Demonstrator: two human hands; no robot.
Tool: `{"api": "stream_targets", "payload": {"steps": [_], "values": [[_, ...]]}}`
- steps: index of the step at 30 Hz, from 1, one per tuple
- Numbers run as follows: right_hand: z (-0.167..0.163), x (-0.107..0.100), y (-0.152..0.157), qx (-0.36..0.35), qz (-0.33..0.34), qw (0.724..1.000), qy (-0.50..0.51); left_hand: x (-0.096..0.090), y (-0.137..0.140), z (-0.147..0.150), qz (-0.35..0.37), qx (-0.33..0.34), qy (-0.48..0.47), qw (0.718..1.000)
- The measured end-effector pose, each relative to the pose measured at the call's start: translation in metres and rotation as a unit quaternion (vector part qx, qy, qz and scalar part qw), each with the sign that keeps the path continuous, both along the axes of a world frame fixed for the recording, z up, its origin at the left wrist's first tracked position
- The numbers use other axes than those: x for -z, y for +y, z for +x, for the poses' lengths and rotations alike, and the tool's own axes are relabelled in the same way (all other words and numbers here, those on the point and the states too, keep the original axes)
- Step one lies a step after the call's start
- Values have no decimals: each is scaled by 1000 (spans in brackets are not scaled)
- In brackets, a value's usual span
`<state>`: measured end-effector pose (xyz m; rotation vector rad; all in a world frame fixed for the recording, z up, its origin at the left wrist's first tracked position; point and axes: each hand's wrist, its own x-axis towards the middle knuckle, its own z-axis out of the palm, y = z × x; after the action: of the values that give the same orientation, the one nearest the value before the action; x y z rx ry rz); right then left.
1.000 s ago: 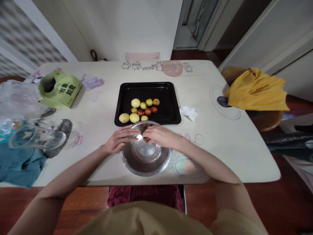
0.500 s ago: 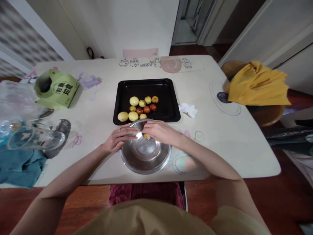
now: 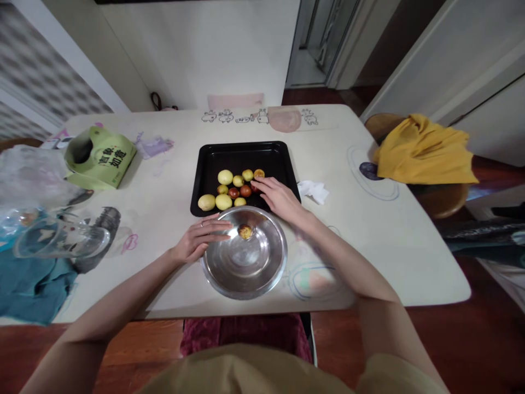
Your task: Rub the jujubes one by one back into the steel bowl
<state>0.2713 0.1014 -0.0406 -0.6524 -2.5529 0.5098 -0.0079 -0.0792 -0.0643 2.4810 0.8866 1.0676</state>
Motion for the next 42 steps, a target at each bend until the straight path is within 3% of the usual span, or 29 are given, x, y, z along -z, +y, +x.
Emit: {"api": "stream_targets", "payload": {"steps": [11, 19, 26, 30, 35, 38, 42], "values": [[3, 8, 6, 15, 8, 999, -30, 0, 0, 0, 11, 0, 1, 1000], [3, 12, 7, -9, -63, 998, -7, 1, 0, -1, 6, 1, 2, 1000], [1, 9, 7, 2, -87, 995, 39, 1, 1, 0, 3, 2, -3, 1000], [1, -17, -10, 5, -78, 994, 75, 1, 0, 0, 7, 2, -3, 1000], [-2, -46, -48, -106, -72, 989, 69, -2, -1, 2, 12, -5, -8, 1000], [-7, -48, -68, -169, -65, 983, 23, -2, -1, 2, 39, -13, -26, 999], [-15, -41, -87, -181, -34, 982, -51, 1, -1, 2, 76, -24, -44, 996]]}}
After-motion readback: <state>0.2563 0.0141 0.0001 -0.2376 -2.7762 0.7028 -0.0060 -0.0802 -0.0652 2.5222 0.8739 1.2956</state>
